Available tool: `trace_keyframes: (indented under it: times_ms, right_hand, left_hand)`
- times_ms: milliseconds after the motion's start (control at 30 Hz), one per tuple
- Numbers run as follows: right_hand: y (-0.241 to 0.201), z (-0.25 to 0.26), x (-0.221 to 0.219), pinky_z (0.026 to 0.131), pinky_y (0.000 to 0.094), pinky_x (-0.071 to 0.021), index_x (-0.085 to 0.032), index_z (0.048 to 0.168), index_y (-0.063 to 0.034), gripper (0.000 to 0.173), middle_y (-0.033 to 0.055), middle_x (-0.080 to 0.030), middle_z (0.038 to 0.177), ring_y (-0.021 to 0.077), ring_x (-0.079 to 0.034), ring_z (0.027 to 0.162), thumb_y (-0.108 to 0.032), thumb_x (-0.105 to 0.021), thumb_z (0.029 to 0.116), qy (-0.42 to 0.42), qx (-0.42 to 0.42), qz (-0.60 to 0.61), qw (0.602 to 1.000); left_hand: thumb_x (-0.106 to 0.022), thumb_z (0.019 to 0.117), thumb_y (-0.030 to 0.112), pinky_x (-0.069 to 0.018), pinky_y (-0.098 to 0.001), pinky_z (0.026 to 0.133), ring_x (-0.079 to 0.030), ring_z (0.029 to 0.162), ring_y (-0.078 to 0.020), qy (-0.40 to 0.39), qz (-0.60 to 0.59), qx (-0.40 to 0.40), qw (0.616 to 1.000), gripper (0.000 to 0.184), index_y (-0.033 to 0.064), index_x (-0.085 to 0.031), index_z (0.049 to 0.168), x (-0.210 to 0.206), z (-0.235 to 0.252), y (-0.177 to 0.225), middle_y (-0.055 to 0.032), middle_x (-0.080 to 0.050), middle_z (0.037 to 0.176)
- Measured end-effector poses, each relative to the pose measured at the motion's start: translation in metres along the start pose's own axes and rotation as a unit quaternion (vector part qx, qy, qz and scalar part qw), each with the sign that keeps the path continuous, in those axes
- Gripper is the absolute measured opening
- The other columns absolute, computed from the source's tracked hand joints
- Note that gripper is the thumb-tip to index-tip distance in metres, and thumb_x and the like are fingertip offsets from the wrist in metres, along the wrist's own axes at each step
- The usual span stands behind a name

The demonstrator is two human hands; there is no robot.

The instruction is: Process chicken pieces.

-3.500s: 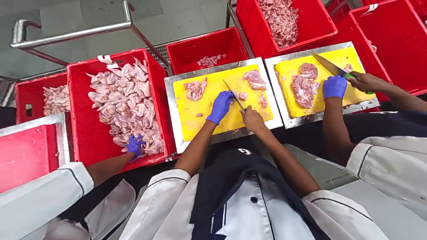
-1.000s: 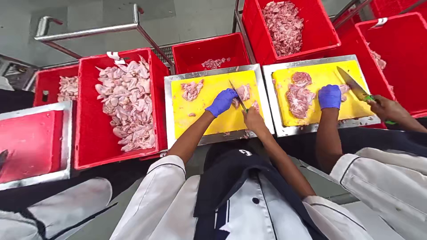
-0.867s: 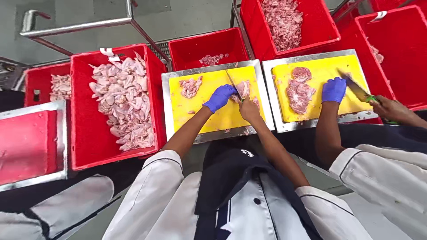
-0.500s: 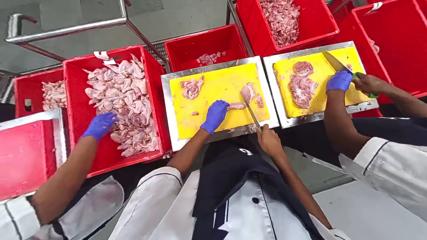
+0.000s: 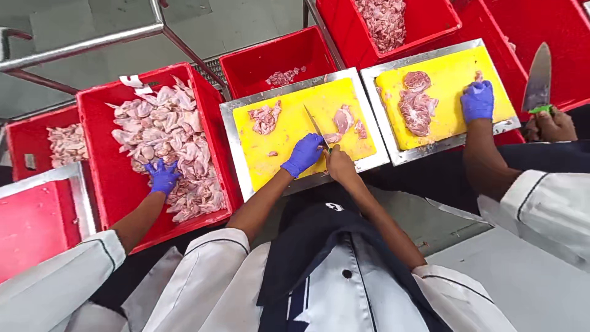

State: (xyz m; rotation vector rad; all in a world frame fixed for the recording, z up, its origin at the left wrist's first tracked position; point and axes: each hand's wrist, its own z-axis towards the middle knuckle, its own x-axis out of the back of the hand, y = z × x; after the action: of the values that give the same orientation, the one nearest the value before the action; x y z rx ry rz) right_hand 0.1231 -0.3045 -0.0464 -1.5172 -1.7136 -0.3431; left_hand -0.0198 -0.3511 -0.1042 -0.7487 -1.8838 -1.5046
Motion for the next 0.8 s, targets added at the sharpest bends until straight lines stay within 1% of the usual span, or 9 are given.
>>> trace_keyframes:
  times_ms: [67, 133, 233, 333, 433, 500, 567, 667, 800]
  right_hand:
    - [0.011, -0.014, -0.006, 0.090, 0.0561, -0.0559, -0.051, 0.134, 0.0027, 0.056, 0.0238, -0.068, 0.112, 0.0402, -0.069, 0.108, -0.046, -0.037, 0.1108, -0.001, -0.012, -0.004, 1.000]
    - [0.037, -0.039, -0.016, 0.090, 0.0573, -0.0554, -0.053, 0.132, 0.0026, 0.056, 0.0243, -0.068, 0.112, 0.0405, -0.069, 0.107, -0.047, -0.039, 0.1099, -0.015, -0.025, 0.013, 0.999]
    - [0.085, -0.072, -0.020, 0.084, 0.0588, -0.0546, -0.055, 0.130, 0.0019, 0.056, 0.0233, -0.068, 0.099, 0.0404, -0.069, 0.096, -0.049, -0.042, 0.1091, -0.045, -0.017, 0.063, 0.997]
    - [0.102, -0.094, -0.003, 0.076, 0.0565, -0.0540, -0.056, 0.122, 0.0011, 0.052, 0.0189, -0.064, 0.085, 0.0377, -0.067, 0.082, -0.047, -0.042, 0.1095, -0.001, -0.007, 0.075, 0.997]
    - [0.102, -0.093, 0.015, 0.082, 0.0590, -0.0541, -0.055, 0.125, 0.0018, 0.053, 0.0230, -0.067, 0.093, 0.0418, -0.069, 0.092, -0.048, -0.041, 0.1097, 0.007, -0.031, 0.025, 0.999]
    - [0.098, -0.085, 0.020, 0.086, 0.0583, -0.0539, -0.055, 0.125, 0.0011, 0.054, 0.0235, -0.067, 0.099, 0.0418, -0.069, 0.099, -0.048, -0.040, 0.1098, -0.019, -0.041, 0.000, 0.999]
    - [0.085, -0.072, 0.019, 0.089, 0.0581, -0.0535, -0.053, 0.127, 0.0023, 0.054, 0.0248, -0.067, 0.106, 0.0418, -0.068, 0.105, -0.047, -0.039, 0.1104, -0.041, -0.046, 0.009, 0.998]
    - [0.054, -0.030, 0.008, 0.092, 0.0587, -0.0539, -0.053, 0.132, 0.0051, 0.056, 0.0264, -0.066, 0.113, 0.0418, -0.068, 0.109, -0.044, -0.040, 0.1103, -0.012, -0.031, 0.052, 0.998]
    - [0.027, 0.003, 0.008, 0.094, 0.0555, -0.0544, -0.051, 0.133, 0.0045, 0.056, 0.0253, -0.067, 0.116, 0.0400, -0.068, 0.112, -0.045, -0.038, 0.1108, 0.018, -0.023, 0.042, 0.999]
  left_hand:
    - [-0.064, 0.0955, 0.017, -0.0535, -0.0506, 0.101, -0.066, 0.117, -0.0331, 0.032, 0.004, 0.034, 0.999, 0.026, 0.0036, -0.071, 0.117, 0.002, -0.001, 0.000, -0.0166, -0.071, 0.119]
    - [-0.066, 0.0943, 0.017, -0.0556, -0.0522, 0.096, -0.069, 0.110, -0.0333, 0.091, -0.013, 0.124, 0.988, 0.027, 0.0014, -0.069, 0.115, 0.006, 0.002, 0.000, -0.0174, -0.072, 0.113]
    - [-0.059, 0.0975, 0.013, -0.0574, -0.0531, 0.091, -0.072, 0.103, -0.0329, 0.187, -0.076, 0.196, 0.960, 0.032, 0.0029, -0.062, 0.128, 0.007, 0.007, -0.001, -0.0182, -0.072, 0.113]
    - [-0.051, 0.0974, 0.003, -0.0586, -0.0460, 0.092, -0.071, 0.103, -0.0292, 0.191, -0.112, 0.072, 0.972, 0.030, 0.0003, -0.067, 0.123, -0.005, 0.008, -0.001, -0.0182, -0.069, 0.123]
    - [-0.060, 0.0981, 0.015, -0.0568, -0.0448, 0.098, -0.068, 0.113, -0.0291, 0.120, -0.091, -0.031, 0.988, 0.026, 0.0027, -0.069, 0.119, -0.016, 0.016, 0.010, -0.0171, -0.066, 0.127]
    - [-0.067, 0.0971, 0.022, -0.0535, -0.0468, 0.103, -0.065, 0.120, -0.0302, 0.064, -0.072, -0.028, 0.995, 0.030, 0.0040, -0.068, 0.120, -0.016, 0.025, 0.015, -0.0167, -0.066, 0.129]
    - [-0.066, 0.0964, 0.016, -0.0517, -0.0477, 0.106, -0.063, 0.123, -0.0313, 0.027, -0.059, -0.023, 0.998, 0.026, 0.0039, -0.069, 0.120, -0.012, 0.031, 0.014, -0.0171, -0.066, 0.130]
    - [-0.062, 0.0991, 0.014, -0.0515, -0.0473, 0.105, -0.064, 0.120, -0.0316, 0.011, -0.049, -0.039, 0.998, 0.023, 0.0032, -0.070, 0.117, -0.011, 0.032, 0.010, -0.0171, -0.068, 0.125]
    - [-0.066, 0.0970, 0.019, -0.0513, -0.0470, 0.106, -0.064, 0.122, -0.0299, 0.015, -0.048, -0.045, 0.998, 0.024, 0.0054, -0.071, 0.117, -0.012, 0.028, 0.006, -0.0152, -0.068, 0.126]
